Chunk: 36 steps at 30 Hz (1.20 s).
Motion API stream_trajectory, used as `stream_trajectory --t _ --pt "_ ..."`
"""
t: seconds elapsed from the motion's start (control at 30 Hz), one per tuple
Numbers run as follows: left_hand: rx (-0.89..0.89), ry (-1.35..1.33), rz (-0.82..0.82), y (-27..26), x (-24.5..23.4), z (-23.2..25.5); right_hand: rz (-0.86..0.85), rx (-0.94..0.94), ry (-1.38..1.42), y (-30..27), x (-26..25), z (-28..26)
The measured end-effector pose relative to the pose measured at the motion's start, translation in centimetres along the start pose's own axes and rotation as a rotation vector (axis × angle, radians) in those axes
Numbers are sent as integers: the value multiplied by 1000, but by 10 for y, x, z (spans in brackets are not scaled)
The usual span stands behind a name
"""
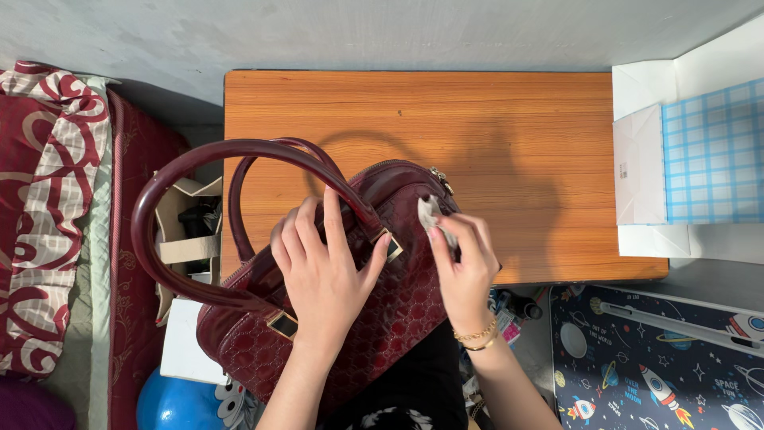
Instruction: The person wipes a burgundy handbag with a cloth, then pulls a wet wipe from a packet to clean a blue Doraemon-shaped piggy bank.
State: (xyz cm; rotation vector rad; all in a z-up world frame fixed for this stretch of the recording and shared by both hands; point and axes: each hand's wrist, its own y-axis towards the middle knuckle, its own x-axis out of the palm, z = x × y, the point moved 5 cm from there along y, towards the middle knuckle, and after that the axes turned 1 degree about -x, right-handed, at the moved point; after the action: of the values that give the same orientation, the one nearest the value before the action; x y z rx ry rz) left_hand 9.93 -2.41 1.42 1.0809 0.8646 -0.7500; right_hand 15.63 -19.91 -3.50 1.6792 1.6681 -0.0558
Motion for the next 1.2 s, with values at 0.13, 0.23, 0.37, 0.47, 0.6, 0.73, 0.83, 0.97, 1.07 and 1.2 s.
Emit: stream_trajectory --t 0.13,0.23,0.37,0.47,0.6,0.73,0.83,0.97,1.07,1.2 --pt "-6 -19 1 1 -1 -2 -80 -105 96 7 18 -23" --pt "-6 -28 1 0 0 -1 -82 -135 97 18 26 -25" --pt "2 -19 -9 3 1 -3 13 -77 10 30 24 -14" --pt "2 3 -14 2 3 -5 24 -87 -162 21 14 -9" --pt "1 26 -16 5 6 -5 -97 -24 -341 -7 1 -10" --pt "-4 27 -11 8 5 -6 -147 -102 -84 -21 6 -19" --pt "-2 33 -15 6 6 -5 -152 -99 -14 -7 13 -14" --pt "-1 23 -21 4 4 -3 -85 -103 -60 31 16 -6" --pt "2 34 -27 5 5 -4 -40 -91 -147 32 11 -2" --pt "11 45 -25 6 5 -3 -57 21 -369 8 -5 13"
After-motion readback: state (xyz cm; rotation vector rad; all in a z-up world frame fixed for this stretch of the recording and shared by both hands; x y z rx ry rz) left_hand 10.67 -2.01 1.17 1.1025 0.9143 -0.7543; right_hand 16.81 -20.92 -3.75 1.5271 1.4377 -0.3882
